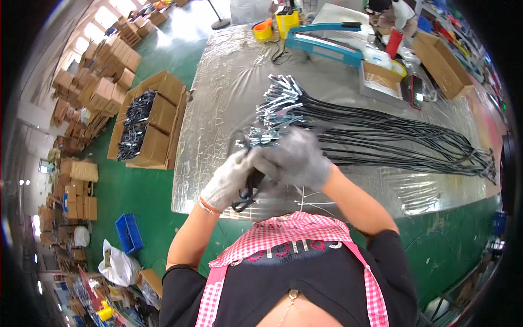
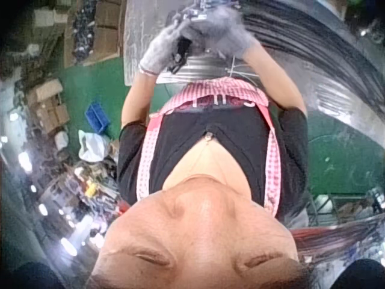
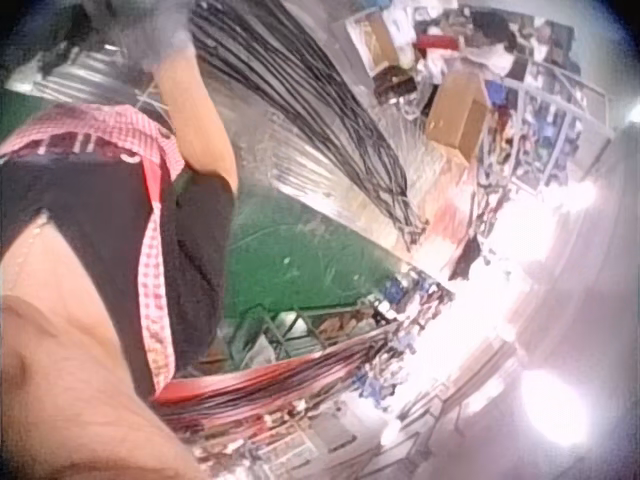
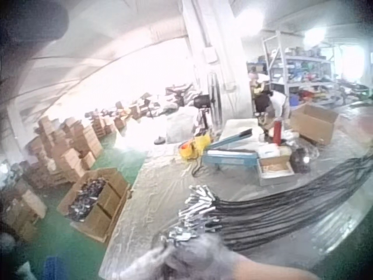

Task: Coiling long black cables and securing them into bundles using zip ties.

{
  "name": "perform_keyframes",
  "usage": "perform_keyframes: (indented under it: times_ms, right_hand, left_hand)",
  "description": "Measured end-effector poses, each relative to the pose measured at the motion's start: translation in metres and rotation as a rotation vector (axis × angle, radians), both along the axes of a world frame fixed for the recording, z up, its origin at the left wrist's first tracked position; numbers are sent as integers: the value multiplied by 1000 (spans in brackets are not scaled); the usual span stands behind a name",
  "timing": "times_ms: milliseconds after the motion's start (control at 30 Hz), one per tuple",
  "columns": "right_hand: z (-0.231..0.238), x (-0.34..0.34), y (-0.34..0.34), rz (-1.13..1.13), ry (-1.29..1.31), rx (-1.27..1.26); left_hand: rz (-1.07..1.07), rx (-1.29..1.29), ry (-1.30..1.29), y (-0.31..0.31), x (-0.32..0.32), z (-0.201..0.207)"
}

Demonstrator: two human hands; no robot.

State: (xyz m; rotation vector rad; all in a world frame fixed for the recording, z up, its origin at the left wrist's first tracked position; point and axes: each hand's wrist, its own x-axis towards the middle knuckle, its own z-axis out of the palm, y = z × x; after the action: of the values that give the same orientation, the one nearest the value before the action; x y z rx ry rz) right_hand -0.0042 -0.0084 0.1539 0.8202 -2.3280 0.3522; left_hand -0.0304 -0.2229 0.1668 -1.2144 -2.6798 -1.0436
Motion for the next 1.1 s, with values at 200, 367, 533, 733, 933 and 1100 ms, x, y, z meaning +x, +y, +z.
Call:
perform_keyframes:
  times_ms: [200,367,533,733,933,1100]
  right_hand:
    - [-132,-40,118,-507,-693,494]
    - [-176,0,132,-427,-961,497]
    - [-7,22,-19,112,-596,278]
    - [-8,-6,-54,261,-12,-33]
    - [-68,9,-29,30,-360,332]
    - [-14,22,-41,9,-495,138]
  left_hand:
    - [131,1120,-1640,-72,-3,53]
    - [559,1040,-1117,-86,15,39]
    - [586,609,-1045,-38,24,29]
    - [562,706,-1228,-36,45,-2]
    - [343,648,-1255,-34,60,14]
    - [414,453,-1289,-26,83,30]
